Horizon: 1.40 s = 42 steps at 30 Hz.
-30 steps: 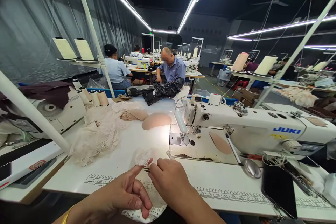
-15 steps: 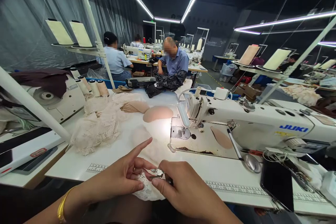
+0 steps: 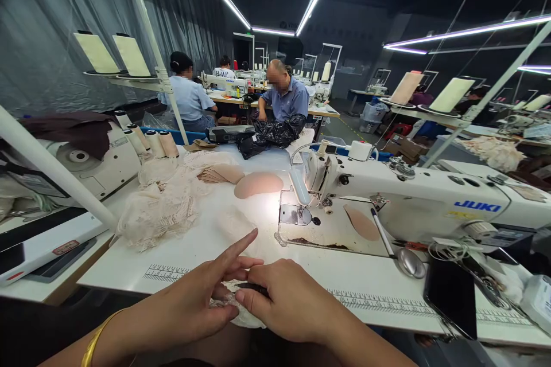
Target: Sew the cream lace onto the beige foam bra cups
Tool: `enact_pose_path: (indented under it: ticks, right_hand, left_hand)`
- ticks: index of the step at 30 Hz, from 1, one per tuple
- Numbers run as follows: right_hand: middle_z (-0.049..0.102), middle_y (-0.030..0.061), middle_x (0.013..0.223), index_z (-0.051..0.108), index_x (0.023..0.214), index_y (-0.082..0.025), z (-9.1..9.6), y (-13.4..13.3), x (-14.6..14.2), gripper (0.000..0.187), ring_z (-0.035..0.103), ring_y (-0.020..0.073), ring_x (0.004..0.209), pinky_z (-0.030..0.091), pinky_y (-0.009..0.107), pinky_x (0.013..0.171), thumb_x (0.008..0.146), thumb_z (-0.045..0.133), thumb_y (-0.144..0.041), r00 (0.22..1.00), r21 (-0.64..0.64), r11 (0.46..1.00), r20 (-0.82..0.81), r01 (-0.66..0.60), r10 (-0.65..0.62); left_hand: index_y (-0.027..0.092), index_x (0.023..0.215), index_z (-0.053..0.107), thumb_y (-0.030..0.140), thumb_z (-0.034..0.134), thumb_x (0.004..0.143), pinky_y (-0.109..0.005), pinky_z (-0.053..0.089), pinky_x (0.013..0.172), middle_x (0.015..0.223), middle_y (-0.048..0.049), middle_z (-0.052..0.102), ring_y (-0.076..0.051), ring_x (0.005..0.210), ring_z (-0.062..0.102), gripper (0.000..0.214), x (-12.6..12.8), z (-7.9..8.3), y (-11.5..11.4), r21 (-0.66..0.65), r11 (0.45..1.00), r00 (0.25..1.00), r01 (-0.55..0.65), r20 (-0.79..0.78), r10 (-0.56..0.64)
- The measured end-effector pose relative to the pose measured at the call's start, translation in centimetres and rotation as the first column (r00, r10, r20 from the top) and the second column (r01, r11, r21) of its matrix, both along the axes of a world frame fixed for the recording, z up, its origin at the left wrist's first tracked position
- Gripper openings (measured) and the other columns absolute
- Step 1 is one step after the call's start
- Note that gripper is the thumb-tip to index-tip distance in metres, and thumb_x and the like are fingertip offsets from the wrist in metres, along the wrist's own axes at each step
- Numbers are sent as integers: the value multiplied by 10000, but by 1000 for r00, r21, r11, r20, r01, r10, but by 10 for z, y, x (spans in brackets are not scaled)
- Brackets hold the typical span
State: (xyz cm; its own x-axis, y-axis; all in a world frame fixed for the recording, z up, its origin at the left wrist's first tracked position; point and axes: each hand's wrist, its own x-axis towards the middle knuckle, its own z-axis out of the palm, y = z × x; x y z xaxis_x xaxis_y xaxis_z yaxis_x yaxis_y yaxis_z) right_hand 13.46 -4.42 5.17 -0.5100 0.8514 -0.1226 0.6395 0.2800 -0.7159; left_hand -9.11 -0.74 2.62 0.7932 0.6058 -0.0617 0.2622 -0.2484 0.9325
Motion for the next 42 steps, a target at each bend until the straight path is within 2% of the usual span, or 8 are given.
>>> enact_pose_path:
  ticks: [12,14,17,19,25,31,38,42]
  right_hand:
    - [552,-15,656,398,707,-251,-51,-2,78,479,522,190,622,342,300,595,1078,419,-553,894,282,862,28,422,-447]
    - [614,2,649,444,743,-263,-68,-3,106,418,588,231,624,342,315,592,1061,430,-533,806,364,793,160,488,-569]
    - [722,53,756,552,849,-262,-89,-4,140,307,680,292,682,340,330,575,1055,441,-460,619,457,717,372,527,-692]
    - [747,99,864,615,918,-243,-99,-4,153,268,715,330,773,392,354,593,1051,464,-420,537,558,676,422,481,-730]
    - [722,173,1082,689,1163,-182,-111,10,126,261,672,371,984,540,508,841,1040,538,-357,720,776,524,133,352,-681]
    - [716,133,1262,622,1367,-220,-97,24,31,458,644,338,1188,524,543,1056,919,711,-186,911,452,792,-174,410,-373]
    - [689,87,1359,547,1460,-292,-74,31,15,675,643,300,1247,483,473,1089,870,823,-468,639,-116,916,-683,384,-354]
    - [692,-9,870,657,994,-218,-68,32,14,446,616,161,764,459,272,743,816,882,-560,369,-338,913,-837,229,-403]
  left_hand:
    - [398,1683,288,245,681,923,-355,624,888,1554,-111,595,-346,1399,604,870,-45,38,42,175,948,964,-266,59,260]
    - [297,1615,454,377,695,924,-412,606,963,1446,-114,682,-355,1324,651,736,-67,67,62,429,773,877,-467,116,466]
    - [282,1531,545,385,593,961,-552,392,1226,1423,-21,689,-354,1375,585,581,-83,96,79,778,205,640,-593,302,706]
    - [300,1505,553,378,544,998,-539,303,1277,1468,1,649,-350,1434,526,513,-78,90,79,838,68,649,-541,364,668]
    - [264,1272,719,120,477,964,-599,376,1132,1389,-96,726,-360,1300,643,417,-22,-3,78,872,462,916,-163,-41,400]
    - [185,1428,608,-21,573,749,-643,306,1196,1426,-181,662,-418,1396,542,710,39,-15,93,703,685,950,191,-307,50]
    - [203,898,626,160,539,920,-348,495,787,982,-62,663,-240,902,624,98,49,29,78,607,795,984,6,-146,104]
    - [207,837,577,394,645,954,-270,450,710,851,-1,598,-182,809,563,231,34,29,60,48,958,933,-281,246,261]
